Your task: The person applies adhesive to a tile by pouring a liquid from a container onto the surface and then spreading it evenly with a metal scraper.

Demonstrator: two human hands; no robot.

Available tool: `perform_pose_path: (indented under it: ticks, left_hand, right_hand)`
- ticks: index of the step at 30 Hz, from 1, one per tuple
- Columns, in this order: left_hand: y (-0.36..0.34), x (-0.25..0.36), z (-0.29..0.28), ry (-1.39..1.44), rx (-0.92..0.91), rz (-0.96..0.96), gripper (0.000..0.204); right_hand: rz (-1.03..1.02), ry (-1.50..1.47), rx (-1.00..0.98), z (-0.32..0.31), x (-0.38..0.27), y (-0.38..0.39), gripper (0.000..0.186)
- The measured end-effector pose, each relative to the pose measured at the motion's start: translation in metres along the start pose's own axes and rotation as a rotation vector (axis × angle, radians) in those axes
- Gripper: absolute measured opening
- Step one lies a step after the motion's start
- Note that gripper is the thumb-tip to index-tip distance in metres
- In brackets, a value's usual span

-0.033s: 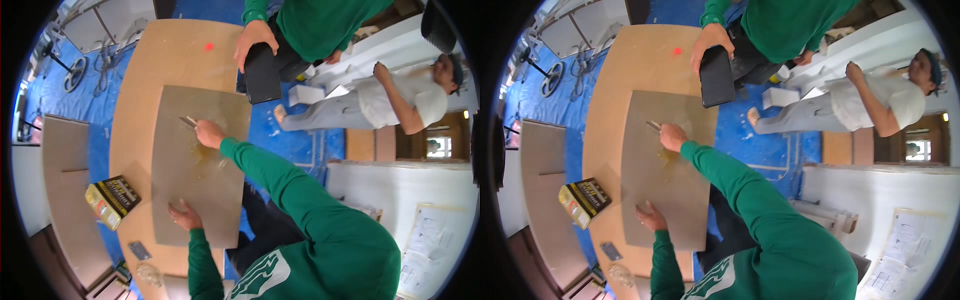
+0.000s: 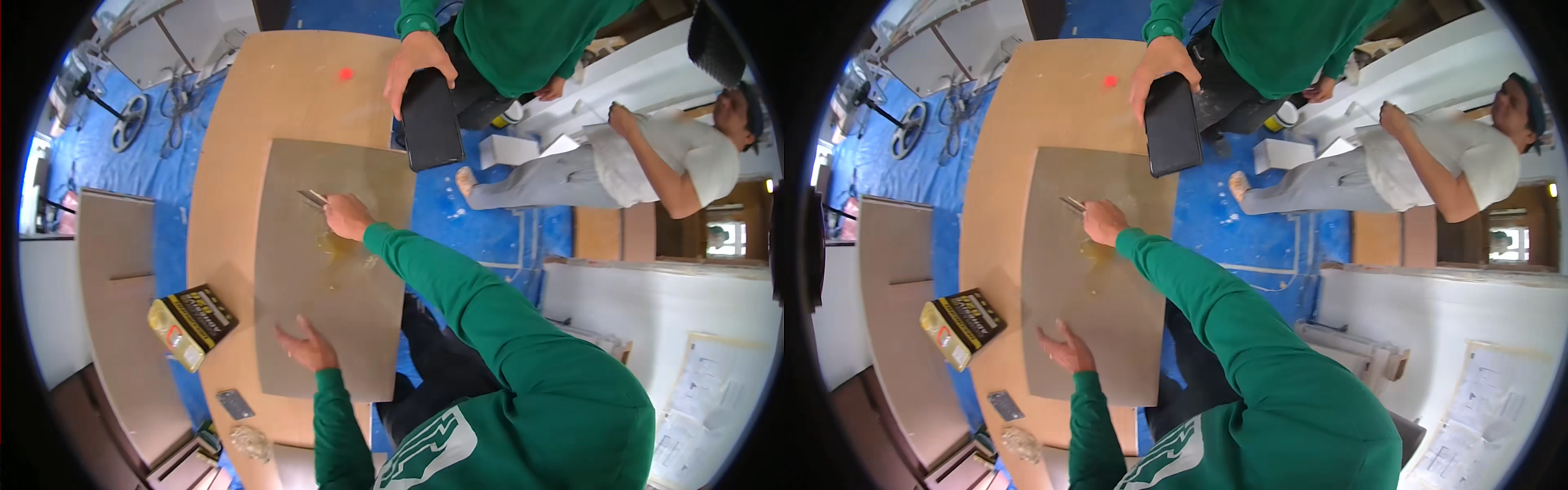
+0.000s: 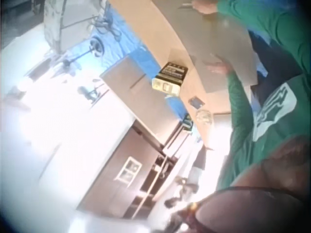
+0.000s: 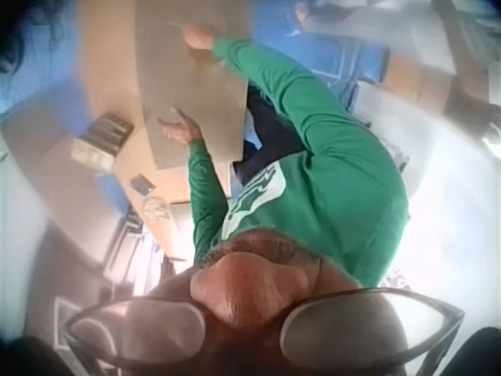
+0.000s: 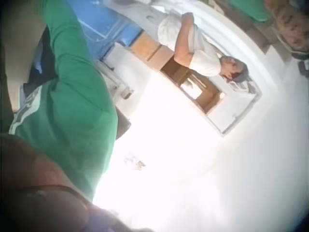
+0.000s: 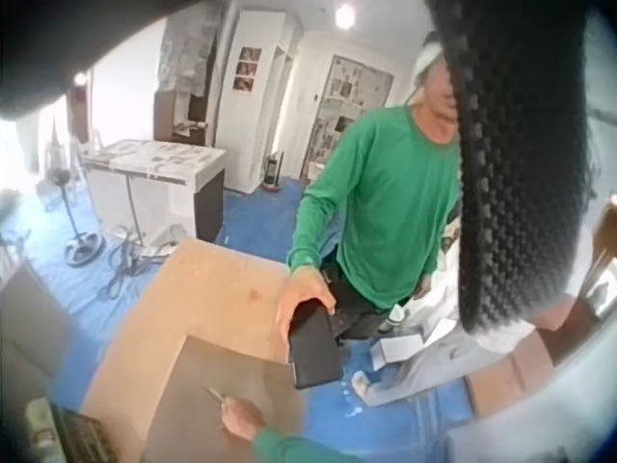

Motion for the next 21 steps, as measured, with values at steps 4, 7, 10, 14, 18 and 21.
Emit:
perform_pose_path:
  ticks: [4,7,10,14,18,21]
  left_hand:
    - [0.036,0.315,-0.029,0.548,-0.335,0.279,0.075]
    - [0.066,0.462,0.001,0.1,-0.264,0.733,0.084]
    - [0.054,0.52,0.02,0.26,-0.577,0.203,0.095]
    - [0.05,0.507,0.054,0.084,-0.583,0.311,0.087]
    - [0.054,0.476,0.06,0.376,-1.031,-0.005,0.079]
    - [0.079,0.472,0.047,0.874,-1.327,-0.239,0.093]
  right_hand:
    - [0.101,-0.114,-0.026,-0.004,0.0,0.0,0.026]
    - [0.149,-0.196,-0.064,-0.021,0.012,0.009,0.027]
    - [0.135,-0.27,-0.096,-0.032,-0.01,0.011,0.029]
    - [0.174,-0.301,-0.092,-0.044,0.019,0.023,0.033]
    - [0.182,-0.308,-0.088,-0.051,0.042,0.031,0.037]
    - [0.159,-0.315,-0.089,-0.059,0.041,0.032,0.04]
Point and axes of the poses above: each hand's wrist, its own y-axis away from the middle knuckle, its own z-axis out of the palm, x = y × z, the point moved 10 cm from there along -y, towards the middle knuckle, and after that the axes turned 4 degrees about x, right-handed, at the moved point
